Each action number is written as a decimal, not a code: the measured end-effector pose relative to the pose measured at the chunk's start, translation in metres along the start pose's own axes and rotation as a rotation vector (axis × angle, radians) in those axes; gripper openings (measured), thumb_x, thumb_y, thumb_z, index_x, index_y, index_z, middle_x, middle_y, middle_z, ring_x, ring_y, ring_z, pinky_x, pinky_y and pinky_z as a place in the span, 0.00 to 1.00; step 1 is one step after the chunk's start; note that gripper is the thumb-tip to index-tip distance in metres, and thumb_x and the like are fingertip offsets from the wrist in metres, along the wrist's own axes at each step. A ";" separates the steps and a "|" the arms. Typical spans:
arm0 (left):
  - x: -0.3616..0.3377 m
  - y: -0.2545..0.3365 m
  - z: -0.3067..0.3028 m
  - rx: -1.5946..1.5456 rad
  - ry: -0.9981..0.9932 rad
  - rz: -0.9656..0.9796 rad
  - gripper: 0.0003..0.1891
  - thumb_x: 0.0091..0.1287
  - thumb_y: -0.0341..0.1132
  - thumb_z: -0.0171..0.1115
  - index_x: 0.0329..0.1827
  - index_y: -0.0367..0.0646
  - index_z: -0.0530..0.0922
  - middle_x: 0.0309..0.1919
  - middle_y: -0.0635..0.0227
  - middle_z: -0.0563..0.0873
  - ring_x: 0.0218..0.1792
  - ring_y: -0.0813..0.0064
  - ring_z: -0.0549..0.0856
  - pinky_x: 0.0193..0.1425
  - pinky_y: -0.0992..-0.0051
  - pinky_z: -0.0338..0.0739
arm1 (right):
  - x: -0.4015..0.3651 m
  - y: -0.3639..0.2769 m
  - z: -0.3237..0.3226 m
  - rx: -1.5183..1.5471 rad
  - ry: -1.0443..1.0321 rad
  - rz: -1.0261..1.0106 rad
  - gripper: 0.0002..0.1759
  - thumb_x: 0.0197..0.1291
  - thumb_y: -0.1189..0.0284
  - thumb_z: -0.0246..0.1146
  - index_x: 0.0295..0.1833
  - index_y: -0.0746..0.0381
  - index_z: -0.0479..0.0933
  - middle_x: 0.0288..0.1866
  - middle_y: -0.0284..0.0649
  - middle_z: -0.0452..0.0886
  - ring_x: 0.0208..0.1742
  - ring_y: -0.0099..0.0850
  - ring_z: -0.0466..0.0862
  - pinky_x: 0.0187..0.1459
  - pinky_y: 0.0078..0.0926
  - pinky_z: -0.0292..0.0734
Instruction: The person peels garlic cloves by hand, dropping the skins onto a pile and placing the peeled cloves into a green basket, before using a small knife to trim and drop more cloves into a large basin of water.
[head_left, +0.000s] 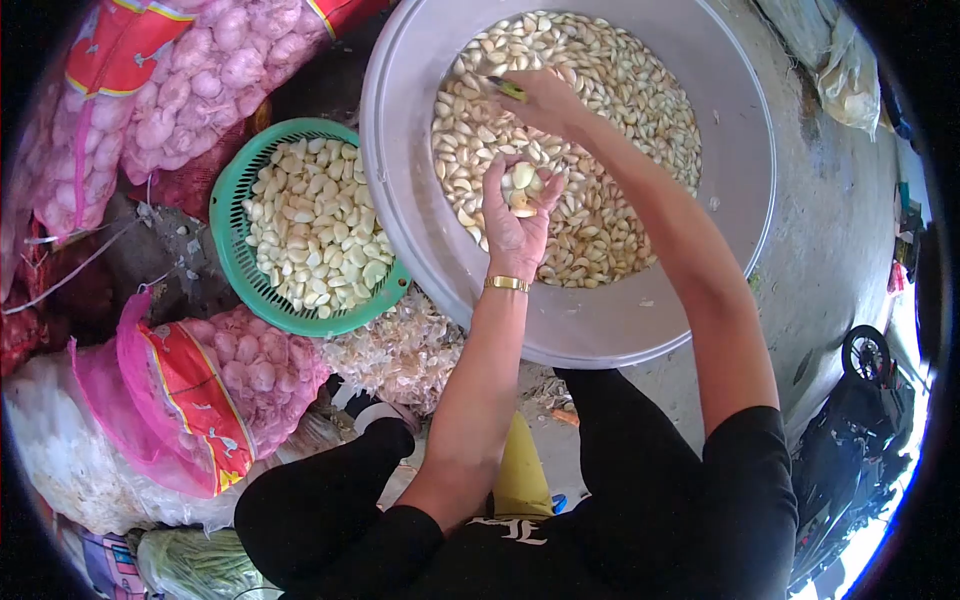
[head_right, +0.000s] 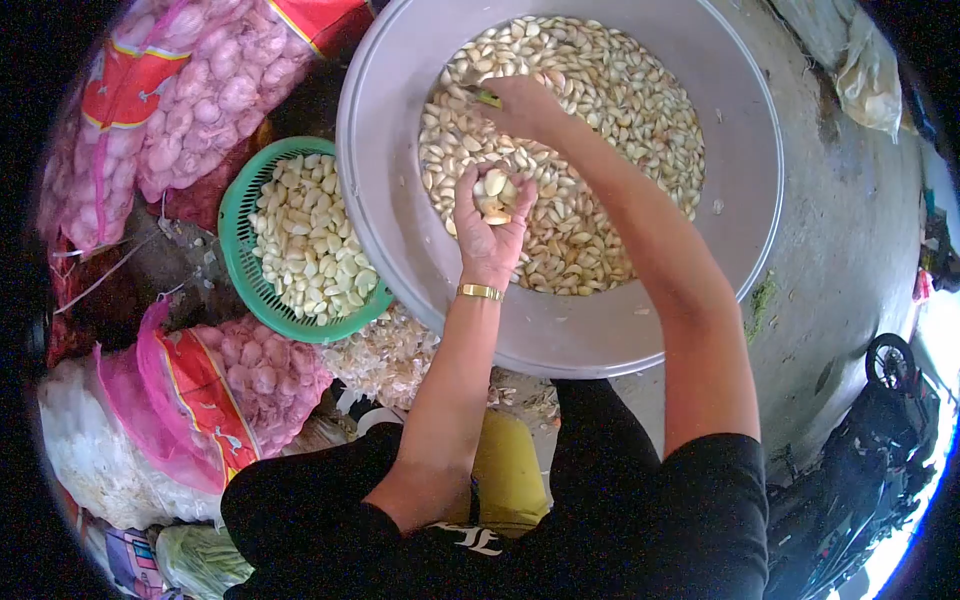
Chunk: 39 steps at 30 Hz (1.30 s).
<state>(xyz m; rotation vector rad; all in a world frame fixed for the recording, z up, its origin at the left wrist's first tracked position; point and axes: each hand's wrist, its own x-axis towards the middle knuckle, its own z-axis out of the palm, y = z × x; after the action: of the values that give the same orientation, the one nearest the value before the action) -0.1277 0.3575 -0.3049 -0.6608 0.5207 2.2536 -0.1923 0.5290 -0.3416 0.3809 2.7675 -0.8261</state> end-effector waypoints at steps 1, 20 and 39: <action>-0.001 0.002 0.000 -0.058 -0.030 -0.040 0.12 0.71 0.44 0.60 0.41 0.44 0.77 0.35 0.68 0.83 0.38 0.69 0.83 0.45 0.68 0.85 | -0.010 -0.003 -0.009 0.122 -0.056 0.072 0.28 0.61 0.57 0.64 0.65 0.55 0.73 0.57 0.50 0.80 0.58 0.47 0.80 0.57 0.43 0.74; -0.199 0.107 0.064 0.780 0.037 -0.213 0.14 0.65 0.47 0.68 0.37 0.48 0.76 0.26 0.76 0.79 0.21 0.84 0.79 0.15 0.86 0.68 | -0.219 -0.207 -0.188 0.567 -0.508 0.170 0.06 0.65 0.68 0.61 0.44 0.57 0.78 0.37 0.29 0.83 0.39 0.16 0.84 0.25 0.13 0.68; -0.355 0.212 0.043 0.627 -0.154 -0.160 0.15 0.69 0.41 0.63 0.51 0.40 0.79 0.31 0.72 0.78 0.20 0.83 0.78 0.12 0.90 0.63 | -0.313 -0.363 -0.124 0.923 -0.251 0.075 0.12 0.61 0.67 0.69 0.45 0.62 0.77 0.34 0.33 0.83 0.35 0.18 0.84 0.21 0.10 0.66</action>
<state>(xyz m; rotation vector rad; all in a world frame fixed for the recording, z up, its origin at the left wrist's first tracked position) -0.0800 0.0542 -0.0246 -0.1961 0.9960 1.8241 -0.0280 0.2488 0.0315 0.4717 1.9736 -1.9358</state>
